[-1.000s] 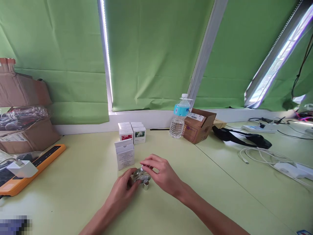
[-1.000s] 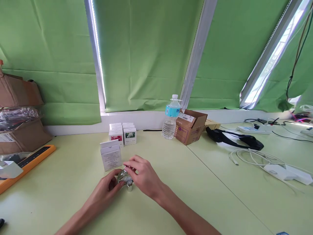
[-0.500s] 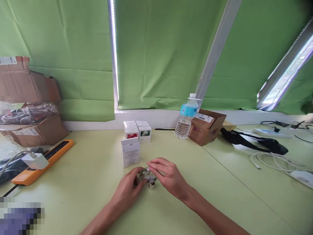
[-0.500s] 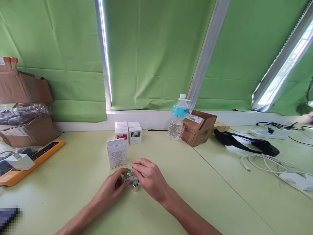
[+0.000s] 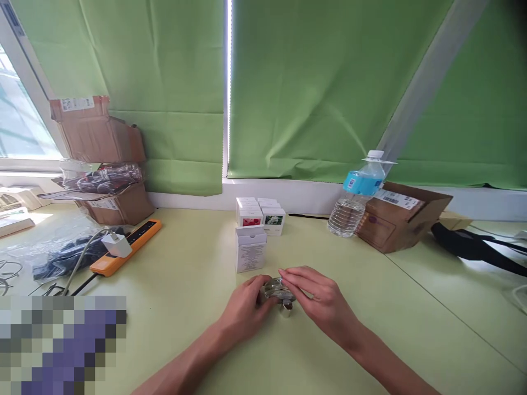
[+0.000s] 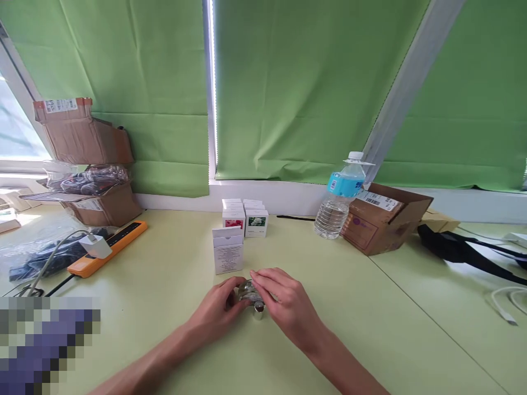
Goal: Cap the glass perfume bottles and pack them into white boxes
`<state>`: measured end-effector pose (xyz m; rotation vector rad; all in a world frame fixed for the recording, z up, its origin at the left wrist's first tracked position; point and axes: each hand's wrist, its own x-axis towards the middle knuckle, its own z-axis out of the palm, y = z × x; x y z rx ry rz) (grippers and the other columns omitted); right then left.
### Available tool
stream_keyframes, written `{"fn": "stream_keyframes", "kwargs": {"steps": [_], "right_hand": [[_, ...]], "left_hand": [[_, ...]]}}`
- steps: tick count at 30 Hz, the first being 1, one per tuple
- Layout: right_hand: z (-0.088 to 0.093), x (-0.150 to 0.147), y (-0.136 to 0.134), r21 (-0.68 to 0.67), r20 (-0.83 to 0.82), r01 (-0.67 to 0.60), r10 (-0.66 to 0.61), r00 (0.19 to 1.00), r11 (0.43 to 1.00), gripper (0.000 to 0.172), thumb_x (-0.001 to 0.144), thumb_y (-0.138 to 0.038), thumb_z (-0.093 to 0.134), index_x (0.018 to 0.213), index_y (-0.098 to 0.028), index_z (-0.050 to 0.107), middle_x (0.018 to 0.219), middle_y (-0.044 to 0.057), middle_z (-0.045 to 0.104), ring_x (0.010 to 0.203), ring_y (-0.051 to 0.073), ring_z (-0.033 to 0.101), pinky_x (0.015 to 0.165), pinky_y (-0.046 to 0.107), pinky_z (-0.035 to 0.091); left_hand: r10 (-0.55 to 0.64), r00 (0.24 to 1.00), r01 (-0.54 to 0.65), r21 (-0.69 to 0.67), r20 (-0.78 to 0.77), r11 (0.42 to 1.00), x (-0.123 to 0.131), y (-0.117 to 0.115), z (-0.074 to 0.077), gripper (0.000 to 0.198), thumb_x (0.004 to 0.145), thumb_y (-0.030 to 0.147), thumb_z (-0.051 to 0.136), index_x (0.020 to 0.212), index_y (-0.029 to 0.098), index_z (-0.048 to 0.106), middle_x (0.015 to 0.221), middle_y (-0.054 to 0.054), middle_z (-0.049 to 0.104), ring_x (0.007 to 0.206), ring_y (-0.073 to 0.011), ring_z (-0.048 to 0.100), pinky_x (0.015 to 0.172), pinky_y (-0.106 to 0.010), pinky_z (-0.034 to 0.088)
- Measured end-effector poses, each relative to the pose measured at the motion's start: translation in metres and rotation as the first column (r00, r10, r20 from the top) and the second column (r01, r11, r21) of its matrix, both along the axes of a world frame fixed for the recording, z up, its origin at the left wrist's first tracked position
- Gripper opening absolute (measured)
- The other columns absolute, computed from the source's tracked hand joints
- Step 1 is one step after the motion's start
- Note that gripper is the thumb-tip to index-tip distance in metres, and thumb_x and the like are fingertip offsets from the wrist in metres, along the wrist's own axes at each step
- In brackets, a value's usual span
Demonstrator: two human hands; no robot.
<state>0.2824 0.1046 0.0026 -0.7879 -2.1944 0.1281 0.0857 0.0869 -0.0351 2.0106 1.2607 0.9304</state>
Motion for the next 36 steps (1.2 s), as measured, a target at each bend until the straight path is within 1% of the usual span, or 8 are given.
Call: {"fn": "stream_keyframes", "kwargs": {"steps": [6, 9, 12, 18, 22, 27, 31, 36], "right_hand": [[0.001, -0.001, -0.001, 0.105, 0.064, -0.017, 0.010, 0.998, 0.994, 0.036, 0.093, -0.012, 0.054, 0.124, -0.027, 0.061, 0.106, 0.005, 0.070, 0.095, 0.021, 0.065, 0.082, 0.037, 0.058], [0.003, -0.003, -0.001, 0.132, 0.102, -0.004, -0.009, 0.995, 0.991, 0.032, 0.093, -0.014, 0.053, 0.121, -0.024, 0.065, 0.104, 0.006, 0.072, 0.093, 0.022, 0.067, 0.083, 0.038, 0.059], [0.005, -0.003, -0.001, 0.098, 0.087, 0.024, -0.033, 0.996, 0.995, 0.028, 0.093, -0.017, 0.054, 0.116, -0.024, 0.068, 0.102, 0.004, 0.074, 0.092, 0.021, 0.069, 0.084, 0.036, 0.059], [0.004, -0.002, 0.002, -0.092, 0.005, 0.044, -0.044, 0.999, 0.995, 0.021, 0.091, -0.020, 0.059, 0.107, -0.025, 0.073, 0.099, 0.001, 0.075, 0.090, 0.019, 0.070, 0.081, 0.031, 0.060], [0.003, -0.003, 0.001, -0.027, 0.019, 0.041, -0.040, 0.999, 0.999, 0.022, 0.092, -0.017, 0.057, 0.108, -0.022, 0.072, 0.101, 0.003, 0.075, 0.090, 0.019, 0.070, 0.081, 0.032, 0.058], [0.004, -0.012, -0.006, 0.114, 0.106, 0.101, -0.113, 0.988, 0.988, 0.024, 0.095, -0.013, 0.050, 0.107, -0.018, 0.070, 0.097, 0.005, 0.075, 0.086, 0.019, 0.069, 0.081, 0.033, 0.056], [0.007, -0.019, -0.011, 0.099, 0.158, 0.188, -0.202, 0.967, 0.977, 0.027, 0.098, -0.015, 0.046, 0.095, -0.018, 0.072, 0.088, 0.006, 0.075, 0.087, 0.019, 0.069, 0.083, 0.032, 0.053], [0.009, -0.025, -0.017, 0.046, 0.171, 0.301, -0.305, 0.937, 0.952, 0.030, 0.097, -0.017, 0.045, 0.092, -0.019, 0.074, 0.094, 0.005, 0.075, 0.086, 0.019, 0.069, 0.079, 0.029, 0.050]], "left_hand": [[0.008, 1.000, -0.007, 0.035, -0.027, 0.999, -0.002, 0.002, -0.003, 0.025, 0.086, 0.029, 0.056, 0.110, 0.020, 0.059, 0.091, -0.005, 0.068, 0.069, -0.0166, 0.058, 0.062, -0.026, 0.043], [0.007, 1.000, -0.006, 0.038, -0.025, 0.999, -0.002, 0.002, -0.004, 0.028, 0.085, 0.029, 0.058, 0.112, 0.021, 0.059, 0.094, -0.005, 0.069, 0.074, -0.0173, 0.060, 0.066, -0.026, 0.044], [0.011, 1.000, -0.010, 0.042, -0.020, 0.999, -0.003, 0.002, -0.004, 0.029, 0.086, 0.029, 0.059, 0.114, 0.022, 0.059, 0.097, -0.004, 0.069, 0.075, -0.0170, 0.061, 0.068, -0.026, 0.045], [0.010, 1.000, -0.010, 0.036, -0.014, 0.999, -0.004, 0.002, -0.005, 0.027, 0.085, 0.028, 0.059, 0.112, 0.023, 0.058, 0.096, -0.002, 0.069, 0.073, -0.0159, 0.060, 0.066, -0.025, 0.044], [0.006, 1.000, -0.006, 0.035, -0.011, 0.999, -0.004, 0.002, -0.005, 0.025, 0.086, 0.027, 0.058, 0.110, 0.023, 0.058, 0.097, -0.003, 0.069, 0.072, -0.0159, 0.060, 0.063, -0.024, 0.043], [-0.014, 1.000, 0.014, 0.034, 0.001, 0.999, -0.003, 0.002, -0.005, 0.027, 0.087, 0.024, 0.055, 0.114, 0.023, 0.057, 0.096, -0.003, 0.069, 0.069, -0.0153, 0.058, 0.062, -0.024, 0.044], [-0.019, 1.000, 0.019, 0.012, 0.002, 1.000, -0.003, 0.002, -0.006, 0.028, 0.088, 0.026, 0.053, 0.116, 0.023, 0.056, 0.090, -0.002, 0.068, 0.067, -0.0156, 0.057, 0.061, -0.024, 0.044], [-0.023, 1.000, 0.023, -0.005, 0.004, 1.000, -0.002, 0.003, -0.007, 0.029, 0.089, 0.027, 0.052, 0.118, 0.024, 0.055, 0.084, -0.001, 0.067, 0.066, -0.0154, 0.056, 0.060, -0.024, 0.043]]}}
